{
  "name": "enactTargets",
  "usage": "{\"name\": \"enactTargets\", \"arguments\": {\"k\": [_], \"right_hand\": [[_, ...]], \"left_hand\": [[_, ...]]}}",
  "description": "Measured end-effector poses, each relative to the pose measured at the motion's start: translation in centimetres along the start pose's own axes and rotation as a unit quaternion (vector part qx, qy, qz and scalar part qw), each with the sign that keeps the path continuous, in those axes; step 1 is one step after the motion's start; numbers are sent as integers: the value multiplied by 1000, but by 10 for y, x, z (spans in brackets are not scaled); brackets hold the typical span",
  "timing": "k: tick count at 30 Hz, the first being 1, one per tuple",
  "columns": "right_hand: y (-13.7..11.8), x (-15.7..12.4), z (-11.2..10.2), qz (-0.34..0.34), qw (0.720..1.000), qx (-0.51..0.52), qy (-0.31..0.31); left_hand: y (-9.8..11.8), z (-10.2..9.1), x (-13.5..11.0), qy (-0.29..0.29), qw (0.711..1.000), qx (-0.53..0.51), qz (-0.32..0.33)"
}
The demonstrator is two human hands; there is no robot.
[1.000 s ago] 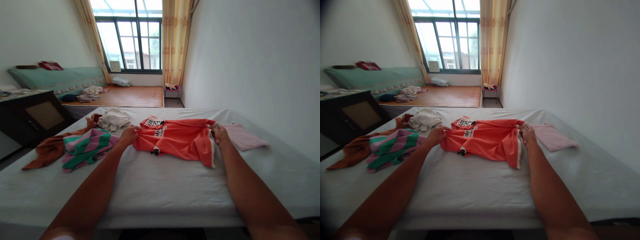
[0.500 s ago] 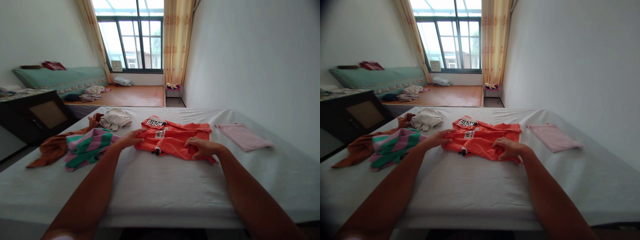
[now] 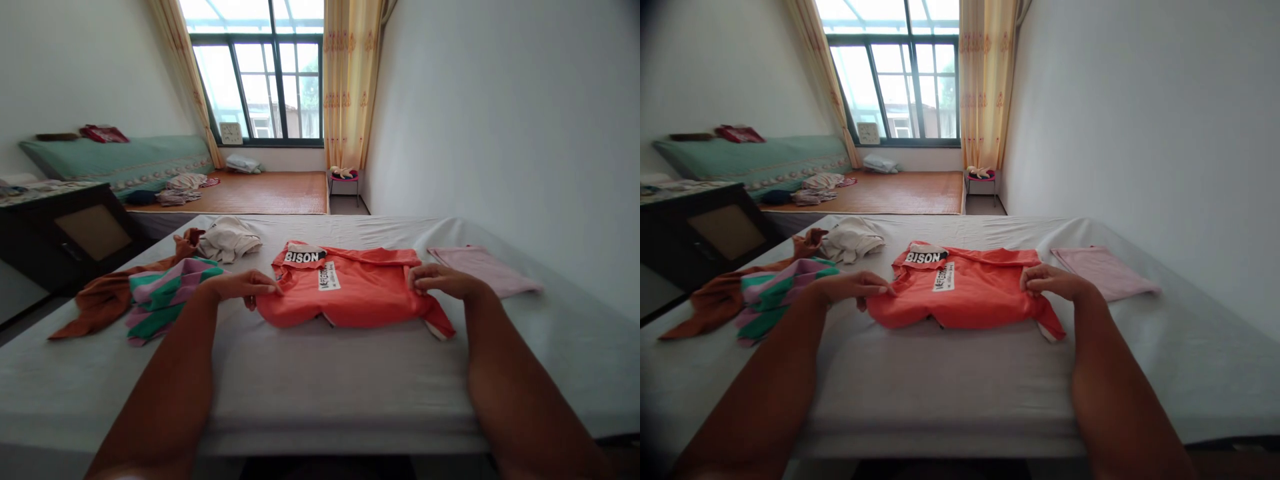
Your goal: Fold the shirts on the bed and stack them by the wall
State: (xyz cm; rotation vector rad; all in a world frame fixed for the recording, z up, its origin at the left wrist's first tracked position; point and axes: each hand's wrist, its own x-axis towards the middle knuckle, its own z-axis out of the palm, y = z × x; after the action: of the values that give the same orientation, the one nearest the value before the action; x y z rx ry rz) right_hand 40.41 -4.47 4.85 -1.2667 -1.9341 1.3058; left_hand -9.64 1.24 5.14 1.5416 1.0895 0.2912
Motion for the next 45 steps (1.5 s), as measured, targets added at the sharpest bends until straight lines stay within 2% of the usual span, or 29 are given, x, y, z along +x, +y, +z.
{"name": "enactTargets", "arguments": {"k": [1,3,5,7,9,12,14,16,19,23,26,27,28,30,32,34,36,38,39,41,43,45], "right_hand": [[3,3,1,9,1000,0,20],[10,13,4,9,994,-8,110],[16,28,4,-1,982,-48,183],[21,43,0,-7,971,-137,193],[25,56,-5,16,948,-264,178],[36,70,-12,92,878,-440,168],[46,77,-17,119,841,-499,173],[56,81,-25,123,830,-507,196],[65,89,-48,104,853,-443,257],[63,105,-84,50,895,-267,354],[53,125,-100,54,916,-105,385],[50,134,-102,61,917,-48,390],[46,144,-103,67,914,8,400],[38,163,-102,65,892,115,433],[33,180,-98,43,859,195,471],[31,188,-92,30,844,221,487],[31,184,-84,40,859,177,479],[30,165,-74,42,902,87,420],[28,150,-69,30,929,41,366],[23,114,-58,1,973,-30,228],[16,72,-50,3,991,-86,104],[14,34,-42,32,990,-137,27]], "left_hand": [[1,-1,1,10,999,32,-6],[4,-3,9,107,990,95,21],[9,-2,24,228,957,164,74],[16,1,42,285,918,252,112],[22,7,63,267,887,355,125],[25,17,91,219,849,469,103],[22,19,107,210,843,489,81],[20,17,120,225,859,455,68],[21,1,134,257,887,378,66],[34,-36,150,277,911,303,48],[51,-60,165,312,947,61,40],[57,-64,171,327,943,-41,51],[64,-66,177,345,927,-131,70],[75,-65,188,378,884,-245,126],[83,-60,196,383,858,-290,179],[84,-55,197,372,862,-273,210],[79,-51,187,370,880,-205,217],[69,-46,167,341,910,-104,214],[63,-41,153,304,927,-48,213],[52,-27,120,186,957,60,213],[44,-6,84,80,960,152,221],[39,21,51,-27,941,224,251]]}}
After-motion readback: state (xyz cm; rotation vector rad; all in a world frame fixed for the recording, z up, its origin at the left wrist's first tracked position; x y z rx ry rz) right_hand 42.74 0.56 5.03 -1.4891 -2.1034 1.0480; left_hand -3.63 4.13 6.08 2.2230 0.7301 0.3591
